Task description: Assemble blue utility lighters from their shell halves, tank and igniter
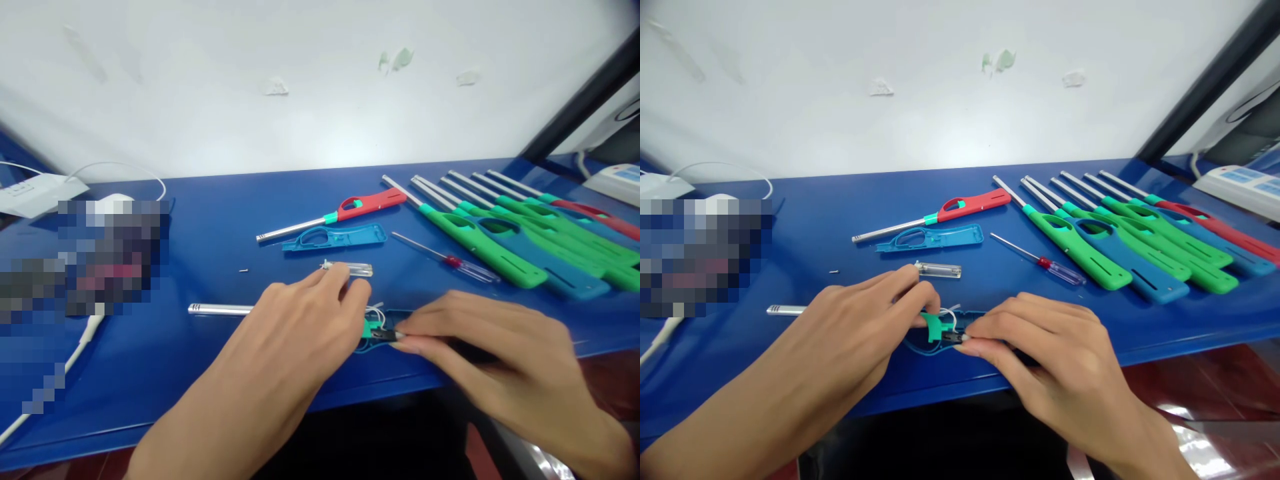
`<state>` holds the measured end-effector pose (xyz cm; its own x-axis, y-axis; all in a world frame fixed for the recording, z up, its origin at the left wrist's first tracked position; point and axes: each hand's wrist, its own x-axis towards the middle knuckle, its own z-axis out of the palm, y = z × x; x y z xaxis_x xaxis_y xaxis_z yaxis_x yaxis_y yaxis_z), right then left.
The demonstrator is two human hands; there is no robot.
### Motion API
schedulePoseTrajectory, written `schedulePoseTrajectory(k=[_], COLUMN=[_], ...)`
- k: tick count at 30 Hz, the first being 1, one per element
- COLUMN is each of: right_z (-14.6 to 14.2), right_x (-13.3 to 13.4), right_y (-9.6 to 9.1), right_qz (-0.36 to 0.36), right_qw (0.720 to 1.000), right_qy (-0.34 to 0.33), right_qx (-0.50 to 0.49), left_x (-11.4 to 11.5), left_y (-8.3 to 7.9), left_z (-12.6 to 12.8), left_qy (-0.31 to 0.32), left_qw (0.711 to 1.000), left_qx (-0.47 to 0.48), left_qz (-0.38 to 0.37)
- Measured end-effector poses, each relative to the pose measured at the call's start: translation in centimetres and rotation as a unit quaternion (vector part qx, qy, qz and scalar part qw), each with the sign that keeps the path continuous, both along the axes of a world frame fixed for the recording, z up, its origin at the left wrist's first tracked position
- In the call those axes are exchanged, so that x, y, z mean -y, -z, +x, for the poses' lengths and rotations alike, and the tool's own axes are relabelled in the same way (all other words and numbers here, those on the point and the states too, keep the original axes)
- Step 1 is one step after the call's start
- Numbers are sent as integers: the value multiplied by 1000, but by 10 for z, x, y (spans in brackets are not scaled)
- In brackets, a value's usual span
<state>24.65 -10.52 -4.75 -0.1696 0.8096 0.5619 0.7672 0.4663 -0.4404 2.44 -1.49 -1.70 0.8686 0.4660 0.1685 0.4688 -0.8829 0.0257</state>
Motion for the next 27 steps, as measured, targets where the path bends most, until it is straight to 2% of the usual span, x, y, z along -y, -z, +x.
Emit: schedulePoseTrajectory(k=[4, 6, 14, 27], right_z=[0, -1, -1, 6], right_x=[1, 2, 2, 0], right_y=[2, 2, 1, 4], right_qz=[-7, -5, 3, -1], right_qw=[1000, 1000, 1000, 999], right_qy=[4, 8, 6, -36], right_qx=[-2, -1, -1, 31], left_x=[-9, -10, 3, 5], left_y=[14, 15, -12, -14], left_z=[1, 1, -1, -1], left_qy=[16, 21, 5, 2], left_qw=[1000, 1000, 996, 992], left_qx=[-4, -10, -81, -129], left_qz=[3, -1, -34, 16])
